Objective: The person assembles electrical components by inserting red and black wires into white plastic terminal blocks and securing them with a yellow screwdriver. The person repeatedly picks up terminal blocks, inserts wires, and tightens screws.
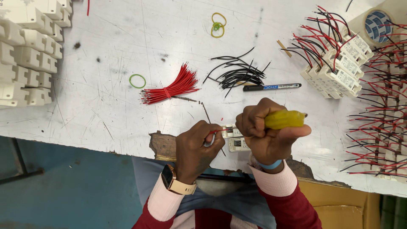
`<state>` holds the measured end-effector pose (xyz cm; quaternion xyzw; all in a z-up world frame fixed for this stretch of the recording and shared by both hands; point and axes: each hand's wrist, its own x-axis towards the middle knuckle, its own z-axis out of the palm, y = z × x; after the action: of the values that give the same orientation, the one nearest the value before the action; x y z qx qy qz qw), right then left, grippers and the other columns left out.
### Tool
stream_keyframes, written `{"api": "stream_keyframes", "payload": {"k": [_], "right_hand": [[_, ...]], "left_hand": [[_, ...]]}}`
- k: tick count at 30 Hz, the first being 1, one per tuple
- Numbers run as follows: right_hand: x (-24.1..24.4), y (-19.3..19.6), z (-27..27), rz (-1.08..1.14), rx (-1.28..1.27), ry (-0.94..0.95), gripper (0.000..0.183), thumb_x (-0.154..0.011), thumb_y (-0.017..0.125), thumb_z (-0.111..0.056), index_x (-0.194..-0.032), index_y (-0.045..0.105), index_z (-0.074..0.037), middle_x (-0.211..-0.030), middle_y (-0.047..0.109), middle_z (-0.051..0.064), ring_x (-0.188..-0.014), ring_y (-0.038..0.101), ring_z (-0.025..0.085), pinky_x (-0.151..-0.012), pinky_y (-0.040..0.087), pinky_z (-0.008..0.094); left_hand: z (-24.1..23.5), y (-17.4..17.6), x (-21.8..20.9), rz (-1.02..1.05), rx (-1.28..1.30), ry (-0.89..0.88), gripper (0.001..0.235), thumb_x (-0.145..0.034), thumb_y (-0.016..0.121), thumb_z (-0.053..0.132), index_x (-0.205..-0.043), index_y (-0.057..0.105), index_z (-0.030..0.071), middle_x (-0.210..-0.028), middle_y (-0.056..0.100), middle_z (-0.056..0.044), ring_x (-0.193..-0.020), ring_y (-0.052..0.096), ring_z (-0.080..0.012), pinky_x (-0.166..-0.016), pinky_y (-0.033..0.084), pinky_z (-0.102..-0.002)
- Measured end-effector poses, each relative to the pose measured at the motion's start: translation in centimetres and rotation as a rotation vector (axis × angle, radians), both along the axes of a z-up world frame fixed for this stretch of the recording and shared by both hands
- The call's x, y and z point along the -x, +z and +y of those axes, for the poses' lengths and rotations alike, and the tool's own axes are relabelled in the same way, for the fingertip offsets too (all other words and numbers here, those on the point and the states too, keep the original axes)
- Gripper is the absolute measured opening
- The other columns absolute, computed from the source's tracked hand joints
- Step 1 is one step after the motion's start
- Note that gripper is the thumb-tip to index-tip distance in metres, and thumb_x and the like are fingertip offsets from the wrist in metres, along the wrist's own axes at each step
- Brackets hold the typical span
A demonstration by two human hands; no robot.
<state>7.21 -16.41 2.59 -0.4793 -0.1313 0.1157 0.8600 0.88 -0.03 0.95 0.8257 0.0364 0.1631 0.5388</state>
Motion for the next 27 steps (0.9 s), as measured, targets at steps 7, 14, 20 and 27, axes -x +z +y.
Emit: {"api": "stream_keyframes", "payload": {"k": [7, 14, 20, 27], "right_hand": [[-0.1, -1.0, 0.3, -0.055, -0.004, 0.01, 0.077, -0.082, 0.049, -0.089, -0.081, 0.04, -0.012, -0.063, 0.031, -0.006, -0.053, 0.023, 0.005, -0.048, 0.023, 0.024], [-1.3, -1.2, 0.5, -0.005, -0.12, -0.022, 0.073, -0.087, 0.047, -0.087, -0.083, 0.039, -0.015, -0.059, 0.028, -0.008, -0.051, 0.023, 0.003, -0.051, 0.02, 0.024], [-1.6, -0.3, 1.4, -0.027, -0.065, -0.052, 0.07, -0.09, 0.048, -0.084, -0.084, 0.041, -0.015, -0.064, 0.028, -0.007, -0.055, 0.022, 0.005, -0.049, 0.018, 0.025], [-1.2, 1.1, 1.0, -0.059, -0.033, -0.139, 0.069, -0.09, 0.052, -0.082, -0.084, 0.041, -0.014, -0.066, 0.029, -0.006, -0.053, 0.022, 0.005, -0.047, 0.016, 0.024]], "left_hand": [[-0.1, 0.2, -0.2, -0.001, 0.036, -0.053, 0.01, -0.084, 0.077, 0.003, -0.093, 0.074, 0.006, -0.071, 0.062, -0.004, -0.054, 0.058, -0.0123, -0.049, 0.048, -0.028], [0.1, 0.3, -0.1, 0.085, 0.015, -0.098, 0.012, -0.083, 0.074, 0.009, -0.094, 0.078, 0.01, -0.068, 0.061, -0.006, -0.053, 0.06, -0.0165, -0.05, 0.048, -0.033], [0.0, 0.0, 0.2, 0.011, -0.074, -0.109, 0.012, -0.088, 0.072, 0.01, -0.1, 0.076, 0.01, -0.08, 0.068, -0.006, -0.059, 0.065, -0.0192, -0.053, 0.051, -0.034], [2.9, 0.4, 1.2, 0.149, -0.046, -0.172, 0.015, -0.091, 0.072, 0.015, -0.104, 0.071, 0.006, -0.082, 0.072, -0.009, -0.064, 0.069, -0.0218, -0.06, 0.054, -0.033]]}}
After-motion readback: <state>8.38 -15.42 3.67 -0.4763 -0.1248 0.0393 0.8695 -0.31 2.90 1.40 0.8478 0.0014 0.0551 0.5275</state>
